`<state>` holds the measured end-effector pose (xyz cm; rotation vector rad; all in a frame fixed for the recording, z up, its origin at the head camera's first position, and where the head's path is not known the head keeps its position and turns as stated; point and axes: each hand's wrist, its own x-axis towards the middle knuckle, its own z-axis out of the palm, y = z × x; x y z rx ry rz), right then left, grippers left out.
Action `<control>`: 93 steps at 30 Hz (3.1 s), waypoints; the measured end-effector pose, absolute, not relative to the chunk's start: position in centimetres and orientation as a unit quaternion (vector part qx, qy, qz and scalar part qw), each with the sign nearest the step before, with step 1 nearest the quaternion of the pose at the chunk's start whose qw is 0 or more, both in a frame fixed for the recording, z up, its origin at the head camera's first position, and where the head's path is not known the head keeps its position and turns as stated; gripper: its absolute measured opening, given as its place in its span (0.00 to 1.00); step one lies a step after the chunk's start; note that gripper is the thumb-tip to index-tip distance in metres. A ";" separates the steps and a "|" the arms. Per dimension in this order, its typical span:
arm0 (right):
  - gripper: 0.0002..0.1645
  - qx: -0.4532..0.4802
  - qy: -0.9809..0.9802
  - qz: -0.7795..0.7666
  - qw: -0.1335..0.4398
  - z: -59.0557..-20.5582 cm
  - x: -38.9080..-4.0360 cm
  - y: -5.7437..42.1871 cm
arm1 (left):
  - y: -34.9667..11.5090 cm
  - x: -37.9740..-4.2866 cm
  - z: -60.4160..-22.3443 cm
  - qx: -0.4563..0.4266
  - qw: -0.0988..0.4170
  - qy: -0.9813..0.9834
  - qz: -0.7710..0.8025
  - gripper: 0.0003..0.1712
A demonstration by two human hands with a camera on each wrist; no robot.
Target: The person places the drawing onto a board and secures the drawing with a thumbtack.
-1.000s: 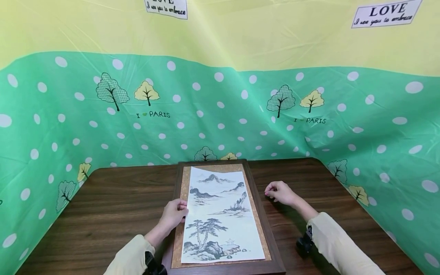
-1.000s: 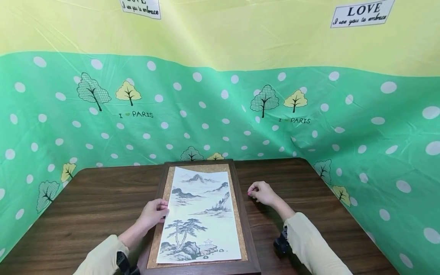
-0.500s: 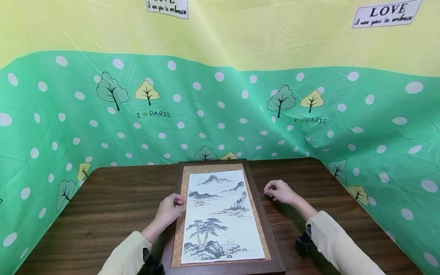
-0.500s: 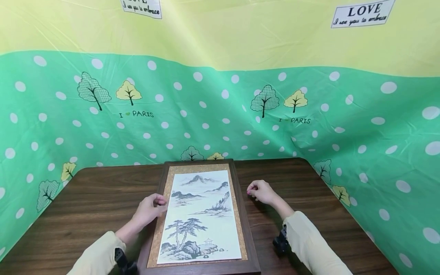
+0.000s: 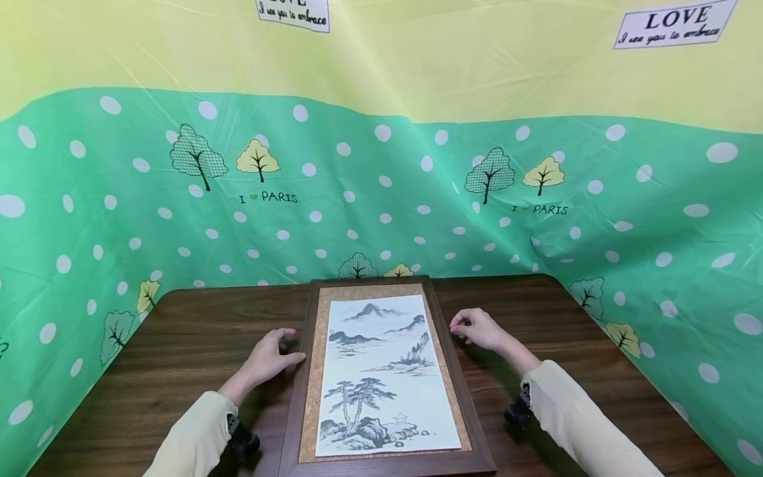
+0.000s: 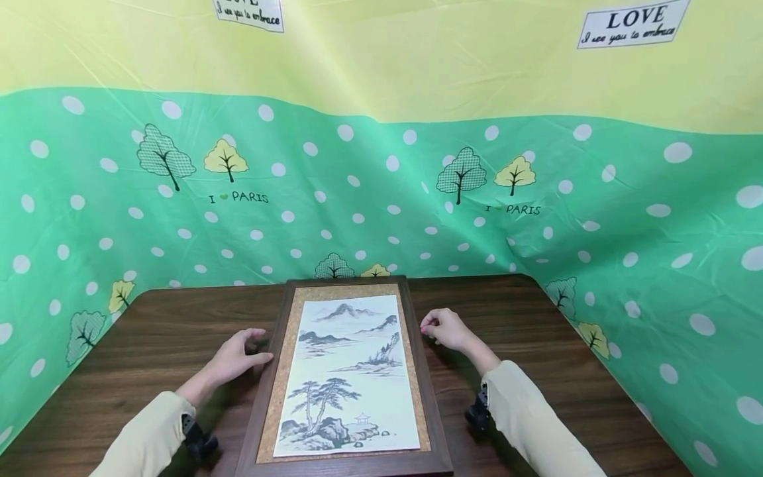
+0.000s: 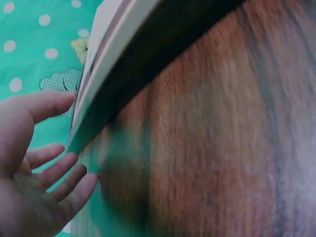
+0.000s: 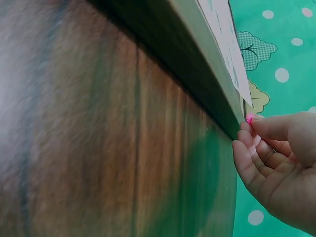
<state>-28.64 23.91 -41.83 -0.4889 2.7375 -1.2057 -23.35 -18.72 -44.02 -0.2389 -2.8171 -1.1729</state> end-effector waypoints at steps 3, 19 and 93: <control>0.05 -0.163 0.902 -0.396 0.056 -41.7 -28.9 23.5 | -18.9 -23.5 -44.3 -0.091 0.023 -0.919 -0.383 0.32; 0.06 -0.164 0.901 -0.398 0.061 -40.5 -30.9 20.8 | -18.2 -23.7 -44.5 -0.093 0.003 -0.917 -0.388 0.34; 0.13 0.002 0.895 -0.429 0.121 -41.6 -37.0 10.9 | -18.3 -23.5 -45.4 -0.071 0.004 -0.897 -0.437 0.34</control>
